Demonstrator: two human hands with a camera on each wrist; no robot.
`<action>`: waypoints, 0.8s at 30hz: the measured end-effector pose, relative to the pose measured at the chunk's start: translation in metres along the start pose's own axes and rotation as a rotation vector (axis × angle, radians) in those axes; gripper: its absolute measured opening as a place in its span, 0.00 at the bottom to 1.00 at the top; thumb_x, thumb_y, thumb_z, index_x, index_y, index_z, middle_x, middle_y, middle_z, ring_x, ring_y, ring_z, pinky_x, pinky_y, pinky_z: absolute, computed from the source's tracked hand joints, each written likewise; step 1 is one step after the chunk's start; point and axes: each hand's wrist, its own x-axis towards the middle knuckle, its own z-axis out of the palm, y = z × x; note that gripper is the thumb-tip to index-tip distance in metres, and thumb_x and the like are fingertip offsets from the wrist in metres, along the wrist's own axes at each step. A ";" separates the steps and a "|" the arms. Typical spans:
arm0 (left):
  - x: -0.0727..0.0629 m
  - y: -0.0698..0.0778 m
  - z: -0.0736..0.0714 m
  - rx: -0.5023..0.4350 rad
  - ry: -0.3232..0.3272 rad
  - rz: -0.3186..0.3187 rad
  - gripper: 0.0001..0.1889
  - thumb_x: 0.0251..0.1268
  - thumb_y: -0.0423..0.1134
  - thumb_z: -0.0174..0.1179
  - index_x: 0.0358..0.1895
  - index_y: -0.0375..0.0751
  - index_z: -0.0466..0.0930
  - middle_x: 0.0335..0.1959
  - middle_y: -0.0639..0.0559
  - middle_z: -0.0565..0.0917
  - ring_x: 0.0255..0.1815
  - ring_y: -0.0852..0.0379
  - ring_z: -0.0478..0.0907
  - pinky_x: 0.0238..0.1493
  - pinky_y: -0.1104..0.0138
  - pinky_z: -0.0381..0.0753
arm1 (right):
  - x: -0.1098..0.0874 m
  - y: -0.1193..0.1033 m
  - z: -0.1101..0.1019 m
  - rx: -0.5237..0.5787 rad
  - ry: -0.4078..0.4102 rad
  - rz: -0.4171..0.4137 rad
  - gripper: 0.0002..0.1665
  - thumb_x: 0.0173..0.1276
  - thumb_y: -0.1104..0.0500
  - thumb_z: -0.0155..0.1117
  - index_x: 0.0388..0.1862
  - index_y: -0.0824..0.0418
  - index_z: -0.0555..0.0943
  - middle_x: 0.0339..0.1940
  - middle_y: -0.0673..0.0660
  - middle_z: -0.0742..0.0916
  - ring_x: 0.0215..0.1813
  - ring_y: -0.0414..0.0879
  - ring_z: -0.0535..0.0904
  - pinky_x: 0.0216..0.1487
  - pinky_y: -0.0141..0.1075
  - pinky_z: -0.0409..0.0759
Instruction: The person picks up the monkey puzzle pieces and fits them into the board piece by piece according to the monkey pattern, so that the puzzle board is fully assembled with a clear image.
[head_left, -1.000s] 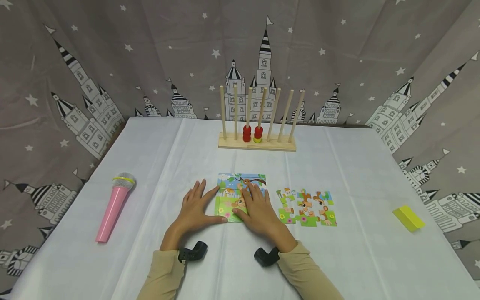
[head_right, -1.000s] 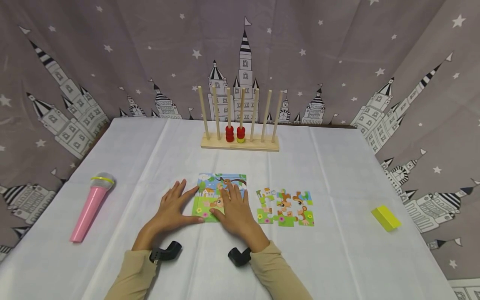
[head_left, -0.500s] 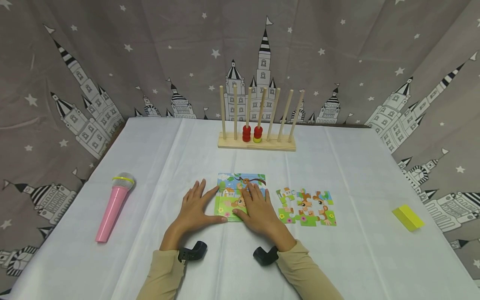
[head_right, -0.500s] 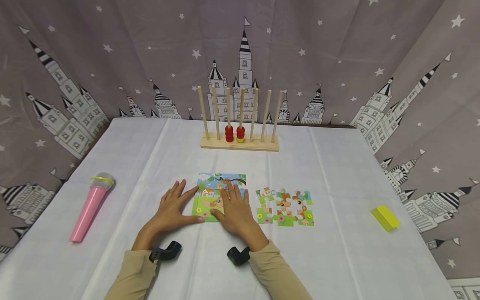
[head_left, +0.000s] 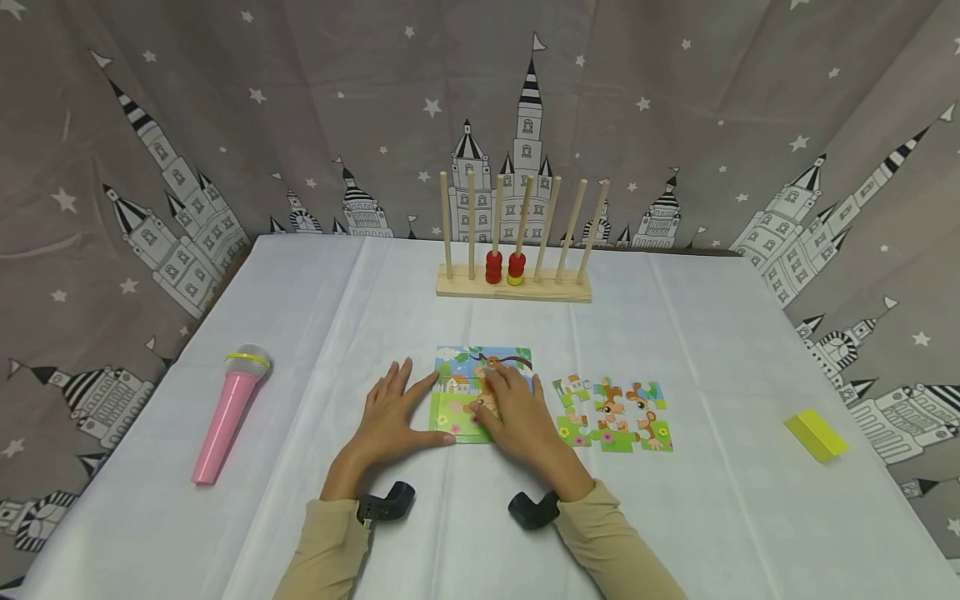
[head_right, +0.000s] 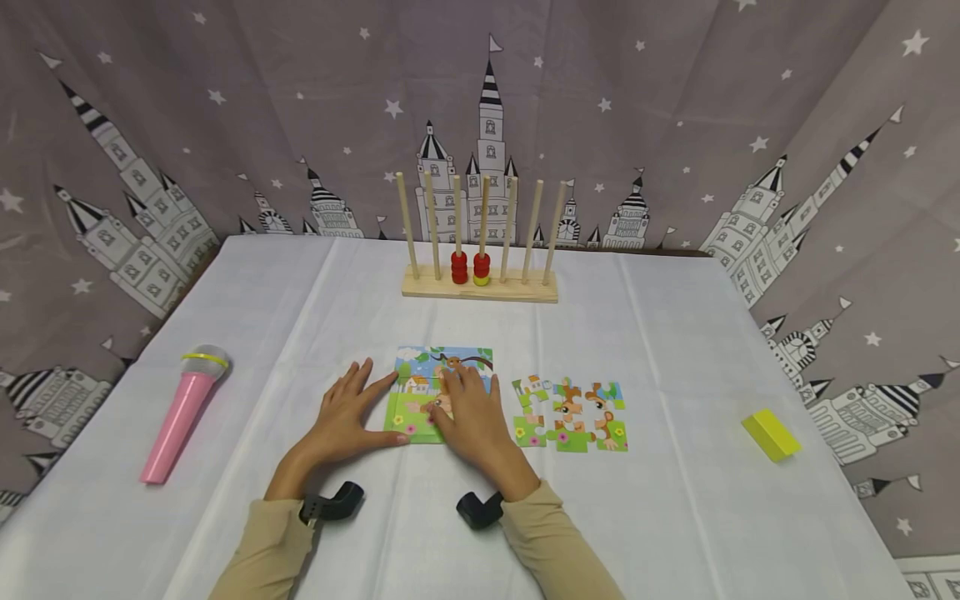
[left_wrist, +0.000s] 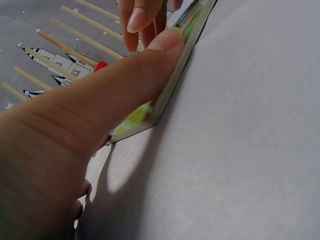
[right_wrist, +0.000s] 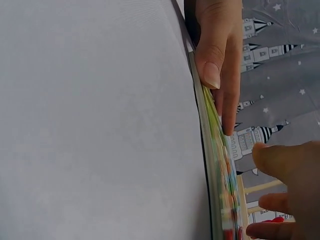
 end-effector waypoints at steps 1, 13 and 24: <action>0.000 0.000 0.000 -0.001 0.000 -0.001 0.49 0.37 0.65 0.65 0.68 0.52 0.59 0.73 0.37 0.46 0.74 0.38 0.37 0.69 0.44 0.40 | 0.000 0.001 0.000 0.012 0.020 -0.002 0.34 0.65 0.44 0.54 0.64 0.61 0.66 0.63 0.60 0.73 0.67 0.53 0.65 0.66 0.62 0.54; 0.001 -0.001 0.000 -0.009 0.006 0.003 0.50 0.36 0.64 0.66 0.68 0.52 0.59 0.73 0.37 0.46 0.74 0.39 0.37 0.69 0.44 0.40 | 0.001 0.026 -0.020 0.138 0.137 0.153 0.25 0.60 0.51 0.62 0.56 0.59 0.75 0.51 0.60 0.81 0.54 0.55 0.75 0.53 0.51 0.70; 0.000 -0.001 0.001 -0.017 0.001 0.002 0.50 0.36 0.65 0.66 0.68 0.52 0.59 0.73 0.38 0.45 0.74 0.39 0.36 0.69 0.44 0.39 | -0.010 0.067 -0.041 0.108 0.148 0.292 0.25 0.58 0.51 0.64 0.52 0.61 0.78 0.44 0.61 0.83 0.47 0.55 0.77 0.43 0.49 0.70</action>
